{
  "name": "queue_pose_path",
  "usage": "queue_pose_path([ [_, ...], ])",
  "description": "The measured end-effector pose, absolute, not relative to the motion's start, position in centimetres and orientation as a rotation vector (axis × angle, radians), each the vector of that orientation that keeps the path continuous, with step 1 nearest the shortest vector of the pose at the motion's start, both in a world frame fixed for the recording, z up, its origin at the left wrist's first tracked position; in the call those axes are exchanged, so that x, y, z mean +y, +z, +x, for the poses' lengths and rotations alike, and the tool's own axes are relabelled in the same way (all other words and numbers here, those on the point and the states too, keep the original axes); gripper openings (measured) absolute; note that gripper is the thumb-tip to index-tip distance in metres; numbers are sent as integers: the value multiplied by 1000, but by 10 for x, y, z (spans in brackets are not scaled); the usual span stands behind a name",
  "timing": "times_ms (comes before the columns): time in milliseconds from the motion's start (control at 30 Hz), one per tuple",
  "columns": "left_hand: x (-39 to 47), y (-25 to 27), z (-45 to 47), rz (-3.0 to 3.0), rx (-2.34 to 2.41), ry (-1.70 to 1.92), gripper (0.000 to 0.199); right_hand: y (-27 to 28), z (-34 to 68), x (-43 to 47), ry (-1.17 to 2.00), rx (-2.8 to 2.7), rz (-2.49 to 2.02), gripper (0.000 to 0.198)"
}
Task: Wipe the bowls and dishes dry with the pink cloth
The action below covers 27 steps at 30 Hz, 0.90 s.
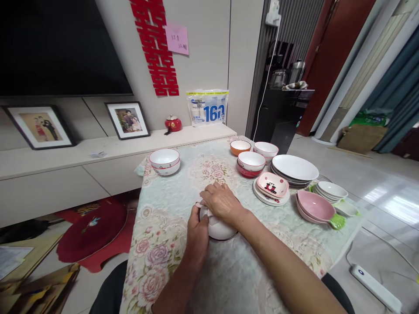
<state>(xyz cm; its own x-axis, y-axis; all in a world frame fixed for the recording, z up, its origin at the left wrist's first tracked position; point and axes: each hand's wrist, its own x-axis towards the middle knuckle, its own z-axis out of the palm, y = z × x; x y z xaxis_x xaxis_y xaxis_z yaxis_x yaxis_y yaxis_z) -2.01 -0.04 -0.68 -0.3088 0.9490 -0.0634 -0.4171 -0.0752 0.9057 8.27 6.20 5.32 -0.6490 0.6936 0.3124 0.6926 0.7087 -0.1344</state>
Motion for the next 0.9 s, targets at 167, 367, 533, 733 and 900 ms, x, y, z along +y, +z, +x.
queue_pose_path([
  [167,-3,-5,-17,729,1185,1618,57,55,104,54,-35,-2454,-1567,12],
  [367,-9,-1,-12,789,1248,1651,58,43,132,32,-33,-2290,-1898,21],
  [533,-12,-1,-6,917,1096,1647,54,35,144,15,36,-2163,-2036,19],
  [733,-10,1,-12,777,987,1462,42,51,138,17,-164,-2312,-1741,13],
  [900,-4,9,-23,757,836,1265,44,71,123,18,-456,-2626,-1249,14],
])
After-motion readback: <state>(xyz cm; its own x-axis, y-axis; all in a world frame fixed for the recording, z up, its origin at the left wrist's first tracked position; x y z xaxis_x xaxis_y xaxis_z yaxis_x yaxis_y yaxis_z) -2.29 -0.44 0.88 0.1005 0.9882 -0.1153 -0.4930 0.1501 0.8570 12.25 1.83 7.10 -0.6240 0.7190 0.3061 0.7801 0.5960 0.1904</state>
